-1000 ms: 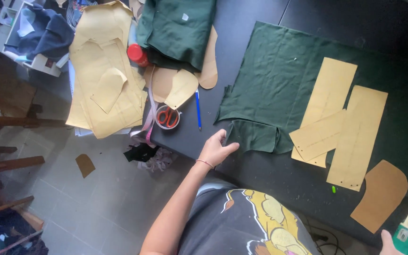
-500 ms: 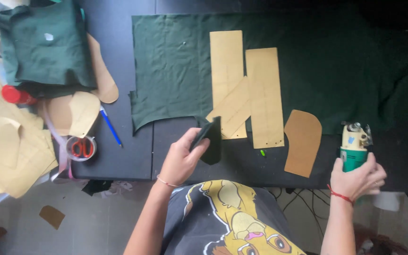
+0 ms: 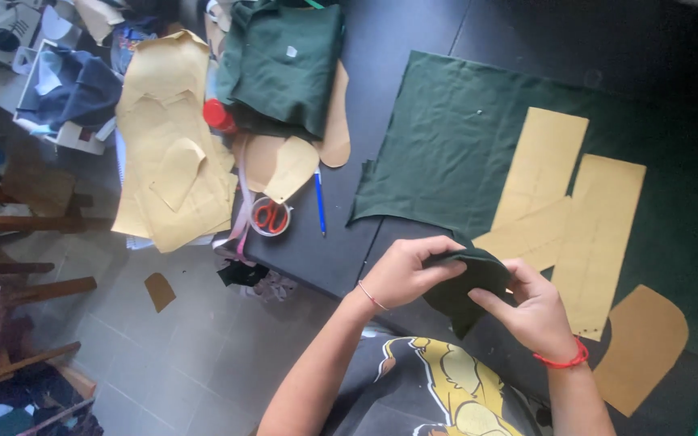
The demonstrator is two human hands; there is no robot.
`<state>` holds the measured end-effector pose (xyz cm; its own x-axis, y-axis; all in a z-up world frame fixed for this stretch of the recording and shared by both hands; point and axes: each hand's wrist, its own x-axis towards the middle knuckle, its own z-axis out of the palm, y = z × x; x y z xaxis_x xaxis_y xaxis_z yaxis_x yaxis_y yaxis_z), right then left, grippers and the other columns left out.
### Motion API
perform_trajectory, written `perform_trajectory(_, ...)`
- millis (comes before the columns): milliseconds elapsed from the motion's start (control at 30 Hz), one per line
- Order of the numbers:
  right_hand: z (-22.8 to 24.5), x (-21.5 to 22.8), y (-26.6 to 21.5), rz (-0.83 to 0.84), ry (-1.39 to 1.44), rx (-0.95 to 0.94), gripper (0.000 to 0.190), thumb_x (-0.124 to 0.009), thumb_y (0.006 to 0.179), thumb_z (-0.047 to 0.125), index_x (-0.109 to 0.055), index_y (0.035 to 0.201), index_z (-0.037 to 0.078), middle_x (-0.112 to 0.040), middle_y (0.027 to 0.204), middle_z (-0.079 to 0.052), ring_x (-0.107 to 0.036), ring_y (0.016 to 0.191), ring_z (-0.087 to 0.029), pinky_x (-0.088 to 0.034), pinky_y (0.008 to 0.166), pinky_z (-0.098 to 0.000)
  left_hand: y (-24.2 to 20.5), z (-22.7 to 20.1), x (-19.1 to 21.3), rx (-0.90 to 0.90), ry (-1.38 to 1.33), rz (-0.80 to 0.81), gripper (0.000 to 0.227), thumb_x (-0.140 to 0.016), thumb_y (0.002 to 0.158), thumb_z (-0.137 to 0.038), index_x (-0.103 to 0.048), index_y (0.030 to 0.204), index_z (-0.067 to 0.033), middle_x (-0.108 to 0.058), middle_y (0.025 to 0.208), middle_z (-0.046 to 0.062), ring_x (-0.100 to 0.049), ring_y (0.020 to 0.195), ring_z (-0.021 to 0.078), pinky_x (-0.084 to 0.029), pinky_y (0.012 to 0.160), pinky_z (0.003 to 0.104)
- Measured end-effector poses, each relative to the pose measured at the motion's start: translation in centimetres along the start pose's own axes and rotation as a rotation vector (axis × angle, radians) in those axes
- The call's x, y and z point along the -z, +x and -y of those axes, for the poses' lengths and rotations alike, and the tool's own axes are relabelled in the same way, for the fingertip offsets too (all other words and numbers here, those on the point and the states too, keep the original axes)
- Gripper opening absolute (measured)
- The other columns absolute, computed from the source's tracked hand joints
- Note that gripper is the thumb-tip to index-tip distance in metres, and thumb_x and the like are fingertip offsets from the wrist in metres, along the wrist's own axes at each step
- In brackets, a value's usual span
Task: The person uses a rotary cutter to cut dark green fabric on a table, following the outlines of paper patterns. They handle various pattern pieces, including rectangular and curved shapes, and occasionally move the fabric or patterns to align them for cutting.
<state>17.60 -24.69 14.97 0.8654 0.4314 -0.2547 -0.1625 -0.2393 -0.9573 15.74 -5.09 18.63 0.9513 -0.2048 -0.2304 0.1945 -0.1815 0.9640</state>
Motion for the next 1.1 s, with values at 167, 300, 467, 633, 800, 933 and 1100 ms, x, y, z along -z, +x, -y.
perform_trajectory(167,2.4,-5.7,5.7,0.138,-0.07,-0.095,0.028,-0.078,0.06,0.009,-0.064,0.084,0.006,-0.059,0.063,-0.005,-0.054,0.06,-0.012,-0.046,0.062,-0.0282,0.6,2.5,8.8,-0.102,0.0,-0.305,0.015,-0.063,0.078,-0.016,-0.065,0.093,-0.0156,-0.065,0.077,0.005,-0.061,0.08,0.0138,-0.048,0.076,0.031)
perform_trajectory(300,3.8,-11.9,10.4,0.125,-0.074,-0.088,0.013,-0.071,0.069,0.01,-0.064,0.08,0.006,-0.06,0.061,-0.006,-0.057,0.059,-0.012,-0.048,0.059,-0.0268,1.9,1.8,17.7,-0.124,0.046,-0.354,0.015,-0.056,0.083,-0.017,-0.064,0.095,-0.017,-0.066,0.079,0.005,-0.061,0.081,0.0151,-0.048,0.078,0.031)
perform_trajectory(467,5.3,-18.4,16.9,0.174,0.1,0.015,0.012,-0.062,0.077,0.007,-0.061,0.088,0.005,-0.062,0.072,-0.006,-0.056,0.069,-0.011,-0.049,0.066,-0.0279,4.6,3.1,26.6,-0.168,0.155,-0.333,0.016,-0.054,0.085,-0.013,-0.063,0.098,-0.0152,-0.065,0.072,0.001,-0.06,0.072,0.0093,-0.048,0.075,0.029)
perform_trajectory(633,6.2,-22.0,22.8,0.172,0.124,-0.071,0.025,-0.058,0.078,0.012,-0.055,0.102,0.007,-0.059,0.085,-0.011,-0.058,0.074,-0.016,-0.054,0.059,-0.0307,7.1,4.0,33.2,-0.25,0.319,-0.492,0.014,-0.05,0.087,-0.01,-0.063,0.088,-0.0146,-0.06,0.071,0.004,-0.057,0.072,0.0167,-0.045,0.077,0.032)
perform_trajectory(800,2.9,-20.8,23.0,-0.072,0.319,-0.144,0.035,-0.055,0.081,0.012,-0.045,0.113,0.005,-0.055,0.093,-0.017,-0.061,0.079,-0.024,-0.056,0.062,-0.0343,12.3,10.2,37.8,-0.29,0.634,-0.821,0.011,-0.052,0.092,-0.012,-0.06,0.089,-0.0196,-0.056,0.075,-0.002,-0.058,0.075,0.0153,-0.042,0.076,0.03)
perform_trajectory(933,1.4,-15.4,18.1,-0.161,-0.044,-0.076,0.022,-0.057,0.076,0.016,-0.055,0.098,0.011,-0.064,0.088,-0.002,-0.061,0.081,-0.009,-0.047,0.075,-0.0209,12.1,8.5,31.2,-0.55,0.844,-0.809,0.02,-0.057,0.077,0.009,-0.057,0.095,-0.0005,-0.052,0.092,0.015,-0.048,0.085,0.0305,-0.037,0.076,0.038)
perform_trajectory(1100,-3.1,-5.8,7.2,-0.527,-0.209,-0.477,0.019,-0.059,0.076,0.018,-0.062,0.094,0.013,-0.065,0.087,-0.001,-0.06,0.08,-0.009,-0.046,0.076,-0.0205,9.8,10.9,18.6,-0.432,0.557,-0.428,0.015,-0.053,0.078,0.004,-0.059,0.081,-0.0099,-0.056,0.082,0.003,-0.051,0.079,0.0178,-0.037,0.073,0.026)
